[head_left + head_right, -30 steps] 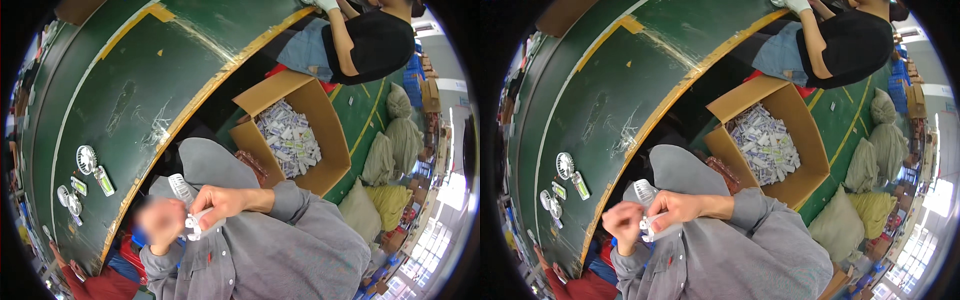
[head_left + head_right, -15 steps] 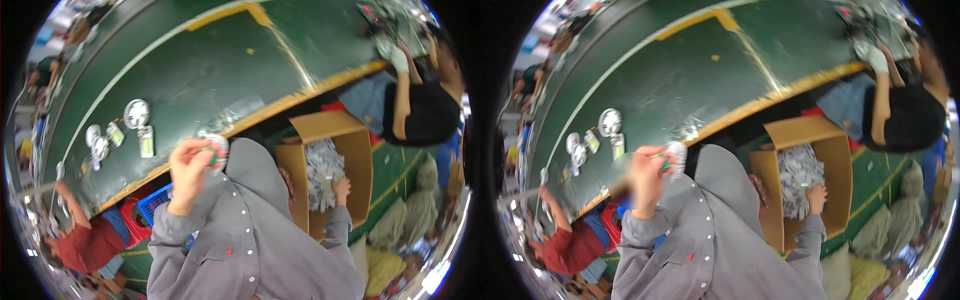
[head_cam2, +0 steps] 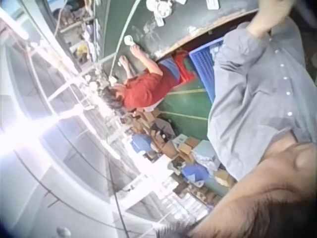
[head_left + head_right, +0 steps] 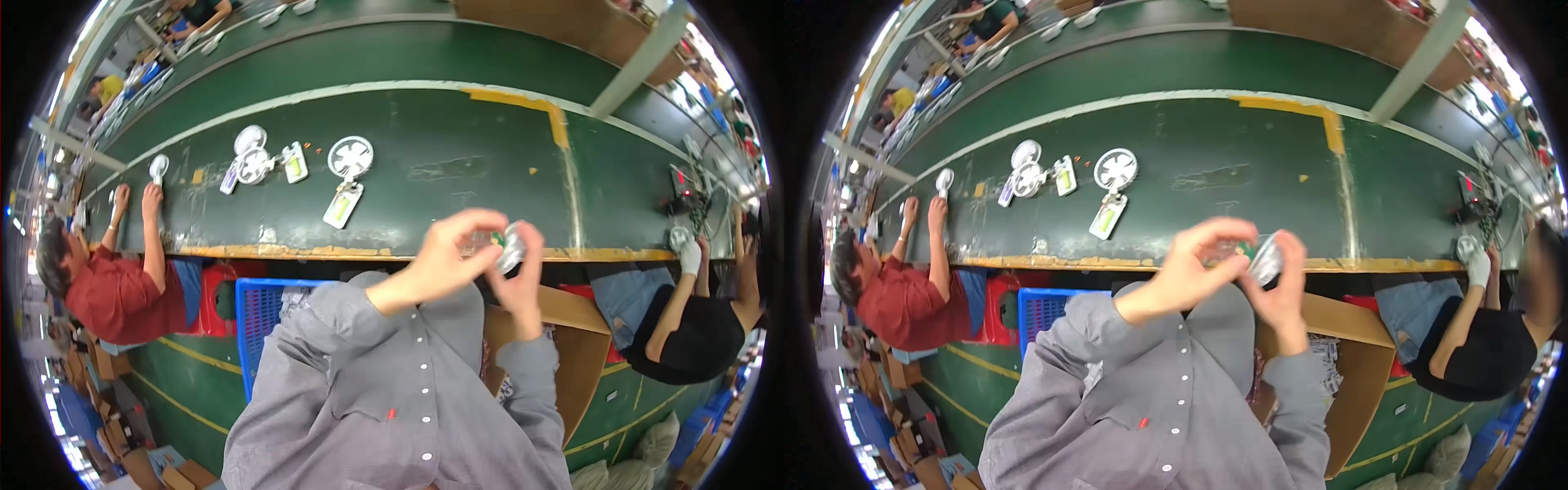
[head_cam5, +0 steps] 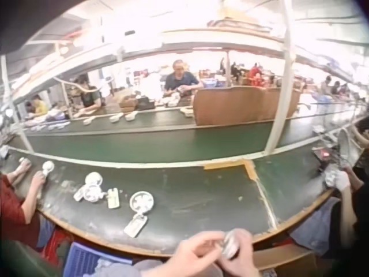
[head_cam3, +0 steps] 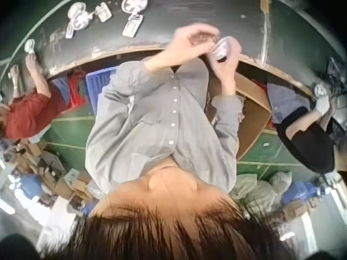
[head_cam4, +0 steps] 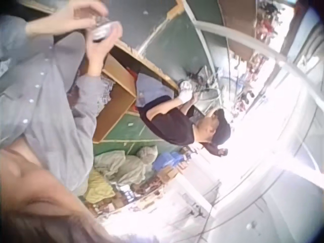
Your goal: Assembling small portable fans on an electronics production line.
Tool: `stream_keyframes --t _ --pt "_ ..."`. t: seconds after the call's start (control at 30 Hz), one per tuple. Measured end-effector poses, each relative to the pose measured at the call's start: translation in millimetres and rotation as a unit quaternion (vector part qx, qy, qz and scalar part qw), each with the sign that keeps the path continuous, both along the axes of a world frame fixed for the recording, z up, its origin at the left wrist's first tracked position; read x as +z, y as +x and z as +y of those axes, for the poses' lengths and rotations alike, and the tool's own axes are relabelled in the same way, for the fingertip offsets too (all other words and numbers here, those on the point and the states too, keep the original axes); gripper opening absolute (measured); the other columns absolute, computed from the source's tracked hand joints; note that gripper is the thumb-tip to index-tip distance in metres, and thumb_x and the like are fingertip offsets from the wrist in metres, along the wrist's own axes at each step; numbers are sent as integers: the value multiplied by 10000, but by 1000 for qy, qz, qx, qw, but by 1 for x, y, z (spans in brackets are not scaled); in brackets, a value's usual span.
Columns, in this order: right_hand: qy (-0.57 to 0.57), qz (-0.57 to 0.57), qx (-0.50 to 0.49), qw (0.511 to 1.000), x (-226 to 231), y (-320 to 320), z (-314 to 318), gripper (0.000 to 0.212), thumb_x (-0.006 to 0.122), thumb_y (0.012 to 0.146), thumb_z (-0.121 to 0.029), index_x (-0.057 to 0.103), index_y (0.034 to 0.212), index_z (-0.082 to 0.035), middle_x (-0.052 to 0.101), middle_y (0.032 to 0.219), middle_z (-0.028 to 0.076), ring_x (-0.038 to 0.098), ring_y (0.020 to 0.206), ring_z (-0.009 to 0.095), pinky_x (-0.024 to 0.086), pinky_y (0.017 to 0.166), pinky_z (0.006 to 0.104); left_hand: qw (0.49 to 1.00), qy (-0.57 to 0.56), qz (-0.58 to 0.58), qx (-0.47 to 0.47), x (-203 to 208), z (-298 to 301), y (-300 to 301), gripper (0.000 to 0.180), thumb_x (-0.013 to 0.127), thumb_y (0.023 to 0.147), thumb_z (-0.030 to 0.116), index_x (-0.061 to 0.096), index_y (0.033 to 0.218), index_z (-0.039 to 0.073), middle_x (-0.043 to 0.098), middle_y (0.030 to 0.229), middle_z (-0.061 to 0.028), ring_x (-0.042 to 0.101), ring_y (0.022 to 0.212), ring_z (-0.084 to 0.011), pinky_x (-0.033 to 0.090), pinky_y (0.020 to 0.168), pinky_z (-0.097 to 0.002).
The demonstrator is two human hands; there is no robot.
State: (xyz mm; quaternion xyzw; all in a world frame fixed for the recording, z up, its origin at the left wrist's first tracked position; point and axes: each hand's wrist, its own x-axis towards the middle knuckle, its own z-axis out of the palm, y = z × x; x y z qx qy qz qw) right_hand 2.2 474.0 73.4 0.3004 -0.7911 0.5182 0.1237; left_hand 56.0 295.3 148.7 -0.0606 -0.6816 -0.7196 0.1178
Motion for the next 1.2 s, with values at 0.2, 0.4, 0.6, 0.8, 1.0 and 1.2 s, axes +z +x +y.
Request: stream_keyframes --t 0.2,0.4,0.6,0.8,1.0,1.2 --pt "169 129 -191 958 -17 -111 68 537 843 762 -242 514 1120 -14 377 1280 210 422 1204 378 376 1024 473 797 -497 -6 343 -49 -242 10 803 844 704 327 496 1347 -2 500 1373 -259 489 1285 -400 401 1078 -450" --pt "225 154 -322 907 -53 -217 145 524 763 859 -355 547 1116 48 421 1310 275 469 1185 420 401 1019 481 643 -550 -284 450 -103 -413 89 1000 646 757 734 372 1515 143 287 1565 -236 237 1450 -432 168 1174 -565" --pt "420 190 -493 738 -85 -288 215 979 695 815 -615 394 1387 120 416 1422 351 400 1334 468 337 1110 513 690 -507 -280 434 -135 -387 59 979 599 820 703 313 1524 86 290 1573 -209 216 1468 -409 132 1165 -618" --pt "151 88 -175 969 -13 -200 -36 516 700 850 -186 536 1273 61 606 1184 223 565 1152 340 428 1018 439 683 -561 -252 393 -122 -335 64 949 619 838 653 326 1501 41 304 1554 -222 235 1454 -411 138 1165 -614" --pt "176 147 260 938 11 -108 -287 418 674 847 -155 588 1245 -59 577 1240 139 545 1168 332 458 1000 417 697 -550 -258 381 -120 -312 65 943 651 821 628 346 1492 39 311 1553 -225 244 1453 -420 139 1174 -601" --pt "297 31 314 901 -1 -109 -364 346 658 870 -133 612 1207 -75 579 1151 131 582 1117 313 501 937 425 701 -533 -271 389 -117 -317 97 937 687 809 587 347 1494 45 314 1550 -225 238 1460 -406 125 1186 -577"
